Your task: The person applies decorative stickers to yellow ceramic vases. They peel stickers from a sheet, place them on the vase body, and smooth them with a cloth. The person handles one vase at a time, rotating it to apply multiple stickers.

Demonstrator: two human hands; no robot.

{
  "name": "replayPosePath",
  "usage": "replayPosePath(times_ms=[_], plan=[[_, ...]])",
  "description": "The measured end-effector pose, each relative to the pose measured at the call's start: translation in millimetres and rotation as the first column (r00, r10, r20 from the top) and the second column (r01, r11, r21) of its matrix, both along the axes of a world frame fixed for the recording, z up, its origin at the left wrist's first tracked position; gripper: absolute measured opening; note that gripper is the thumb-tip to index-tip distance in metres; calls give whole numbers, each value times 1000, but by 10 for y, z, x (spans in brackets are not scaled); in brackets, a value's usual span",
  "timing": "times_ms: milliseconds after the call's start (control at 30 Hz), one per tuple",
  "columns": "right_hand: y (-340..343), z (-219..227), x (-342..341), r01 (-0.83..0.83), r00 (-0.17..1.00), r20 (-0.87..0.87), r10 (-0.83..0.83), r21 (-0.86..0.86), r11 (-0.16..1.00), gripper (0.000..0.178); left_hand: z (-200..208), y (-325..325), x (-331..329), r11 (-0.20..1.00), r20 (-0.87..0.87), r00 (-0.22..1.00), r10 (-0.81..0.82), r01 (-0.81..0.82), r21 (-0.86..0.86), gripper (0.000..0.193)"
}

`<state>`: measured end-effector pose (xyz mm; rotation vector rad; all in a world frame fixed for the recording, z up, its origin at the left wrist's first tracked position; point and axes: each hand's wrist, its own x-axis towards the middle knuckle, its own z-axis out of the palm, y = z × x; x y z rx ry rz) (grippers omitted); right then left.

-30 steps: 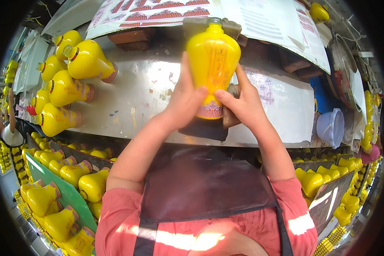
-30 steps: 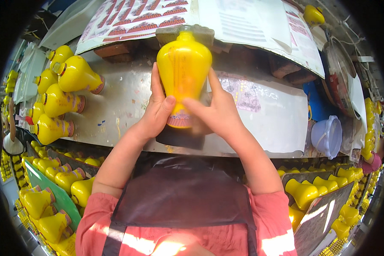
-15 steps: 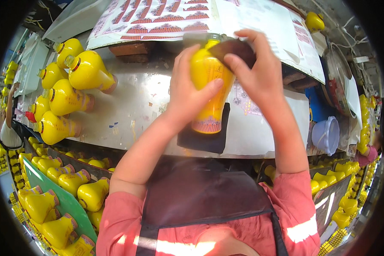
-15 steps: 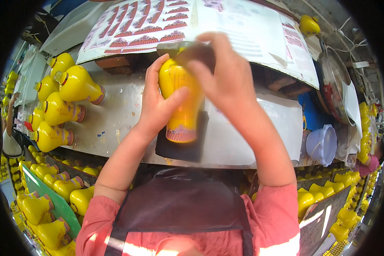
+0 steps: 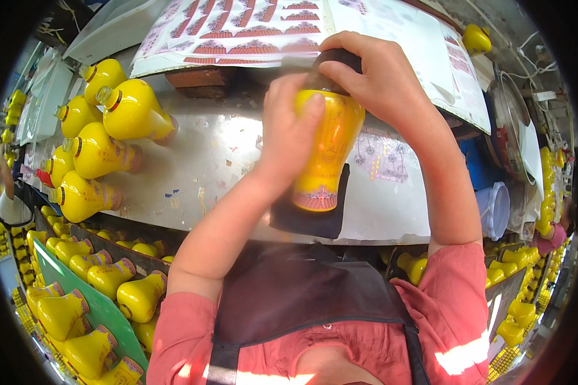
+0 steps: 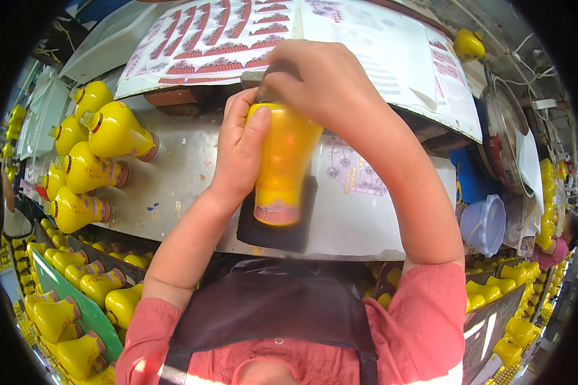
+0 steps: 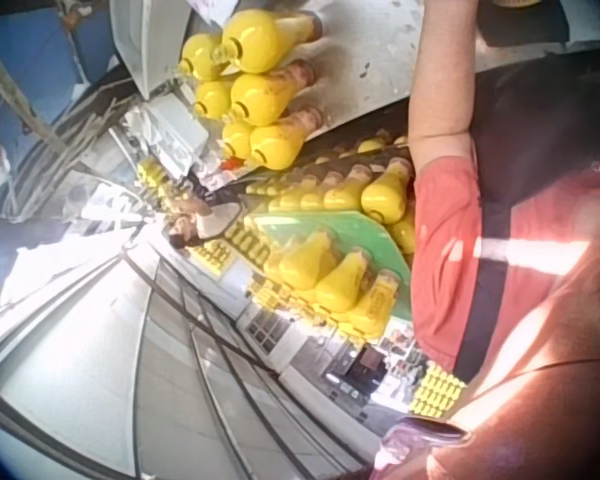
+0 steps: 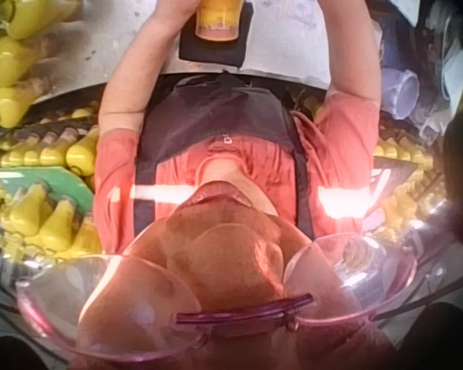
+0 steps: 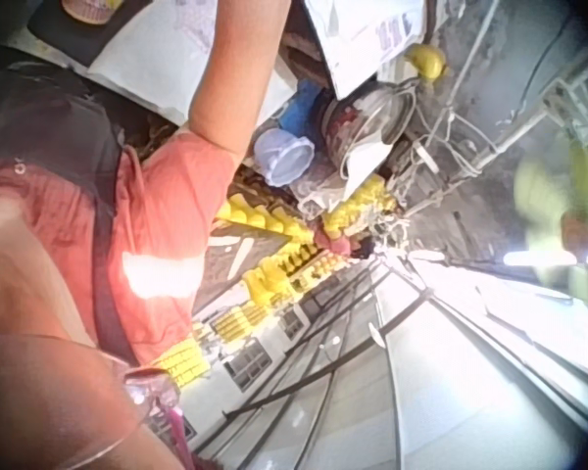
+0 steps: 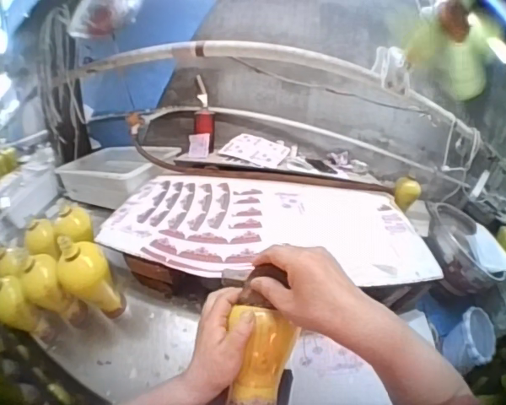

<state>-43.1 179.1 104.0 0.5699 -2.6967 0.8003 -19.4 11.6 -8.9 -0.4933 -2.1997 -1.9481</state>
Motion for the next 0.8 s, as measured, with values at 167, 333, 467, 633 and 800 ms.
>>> replayPosePath(times_ms=[167,333,467,633,800], plan=[[102,-9,168,77,985,171,-5,-417,906,24,37,-58,-2,999,-91,994,-53,52,-16,43],[115,-180,288,200,976,143,-166,-269,942,24,262,15,8,993,4,999,33,-32,-116,47],[129,-241,313,254,966,8,-259,-217,942,24,353,74,-97,967,39,997,67,-55,-249,44],[140,-273,528,221,956,-100,-275,-368,903,25,227,71,-187,995,61,997,38,-33,-91,28],[110,-422,659,145,911,-341,-232,-261,954,21,124,26,-233,999,116,993,-30,32,-17,26]])
